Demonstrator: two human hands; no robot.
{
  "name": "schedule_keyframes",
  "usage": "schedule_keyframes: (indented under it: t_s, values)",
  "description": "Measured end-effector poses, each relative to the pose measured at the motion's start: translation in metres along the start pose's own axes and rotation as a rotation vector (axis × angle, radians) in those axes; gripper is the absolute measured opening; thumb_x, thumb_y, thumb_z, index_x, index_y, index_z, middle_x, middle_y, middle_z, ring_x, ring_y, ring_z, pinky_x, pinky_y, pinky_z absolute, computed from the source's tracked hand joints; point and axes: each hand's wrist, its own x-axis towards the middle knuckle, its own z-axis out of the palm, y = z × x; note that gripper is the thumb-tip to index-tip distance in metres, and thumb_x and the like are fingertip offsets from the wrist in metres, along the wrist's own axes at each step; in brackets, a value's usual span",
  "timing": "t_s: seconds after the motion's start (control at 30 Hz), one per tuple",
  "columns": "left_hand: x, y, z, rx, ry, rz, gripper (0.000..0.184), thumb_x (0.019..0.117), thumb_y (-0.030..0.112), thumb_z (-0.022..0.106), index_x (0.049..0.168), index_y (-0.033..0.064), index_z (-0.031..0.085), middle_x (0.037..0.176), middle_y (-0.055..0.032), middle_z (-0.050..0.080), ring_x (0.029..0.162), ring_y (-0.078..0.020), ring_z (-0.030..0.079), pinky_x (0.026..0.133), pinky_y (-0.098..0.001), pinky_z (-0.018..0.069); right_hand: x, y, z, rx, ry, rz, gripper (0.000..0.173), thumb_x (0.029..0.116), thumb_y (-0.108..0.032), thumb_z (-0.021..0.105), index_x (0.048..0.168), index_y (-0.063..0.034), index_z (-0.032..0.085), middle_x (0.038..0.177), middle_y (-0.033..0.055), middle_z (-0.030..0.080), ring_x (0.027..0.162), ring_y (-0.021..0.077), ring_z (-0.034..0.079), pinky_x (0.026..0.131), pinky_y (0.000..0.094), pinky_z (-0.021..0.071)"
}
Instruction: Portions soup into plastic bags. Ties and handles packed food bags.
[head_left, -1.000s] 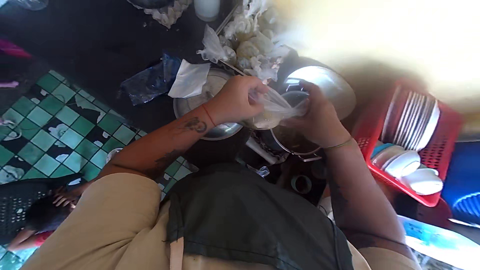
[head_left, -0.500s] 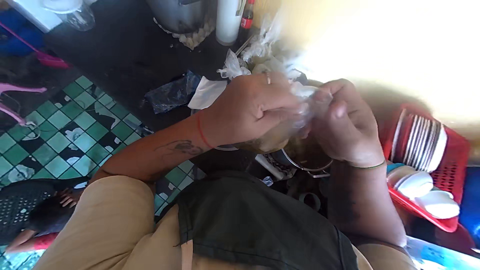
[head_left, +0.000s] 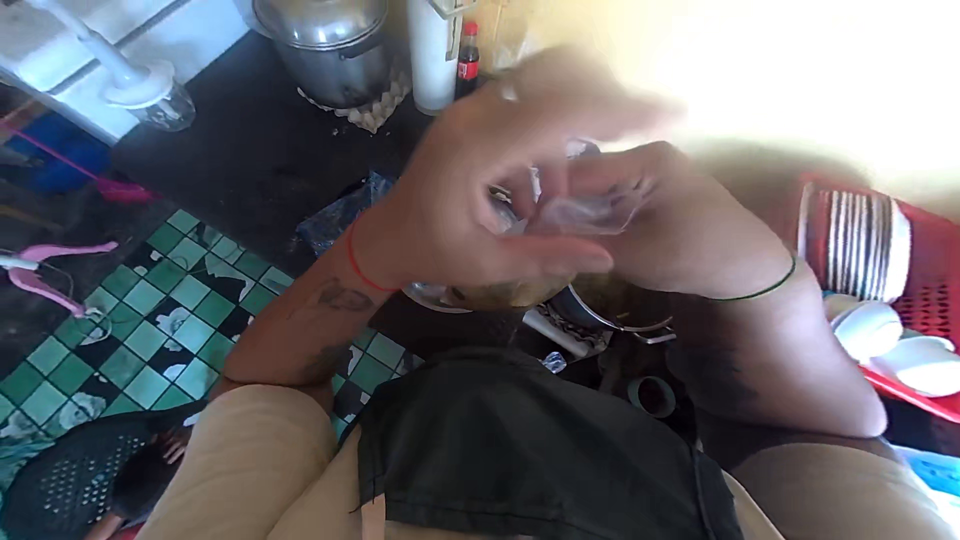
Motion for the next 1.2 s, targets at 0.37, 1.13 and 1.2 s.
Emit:
schedule_keyframes:
  t_s: [0.37,1.13,1.2]
  values:
    - [-0.071,-0.053,0.04,-0.573,-0.158,-0.501,0.067,0.0741,0.029,0.092,0.126,-0.0008,0.062,0.116,-0.0005,0.072,0.11,-0.0048,0.067,0.099,-0.0274,0.0562,0.038,-0.017,0.012,-0.096,-0.058,0.187,0.014,0.0914,-0.016,0.077,0.08,-0.0106,0.071,0.064,-0.0054,0.063,0.055,-0.0019,0.054,0.049,0.0159,0.0438]
    - [0.121,-0.031,0.124,0.253,-1.008,-0.253,0.015,0.0938,0.018,0.073,0.09,0.0043,0.074,0.081,-0.0051,0.066,0.074,-0.0143,0.059,0.07,-0.0358,0.0487,-0.134,-0.01,0.089,1.015,1.463,0.193,0.018,0.1049,-0.005,0.05,0.094,-0.0139,0.062,0.078,-0.0015,0.067,0.066,0.005,0.065,0.065,0.0197,0.0584]
    - [0.131,-0.005,0.154,0.092,-0.952,-0.171,0.007,0.0944,0.011,0.072,0.093,0.0045,0.075,0.085,-0.005,0.072,0.07,-0.0093,0.066,0.068,-0.0283,0.0568,-0.142,-0.018,0.102,1.261,1.442,-0.093,0.017,0.1052,-0.01,0.052,0.094,-0.0139,0.065,0.078,0.0009,0.069,0.069,0.0068,0.069,0.067,0.0189,0.0597]
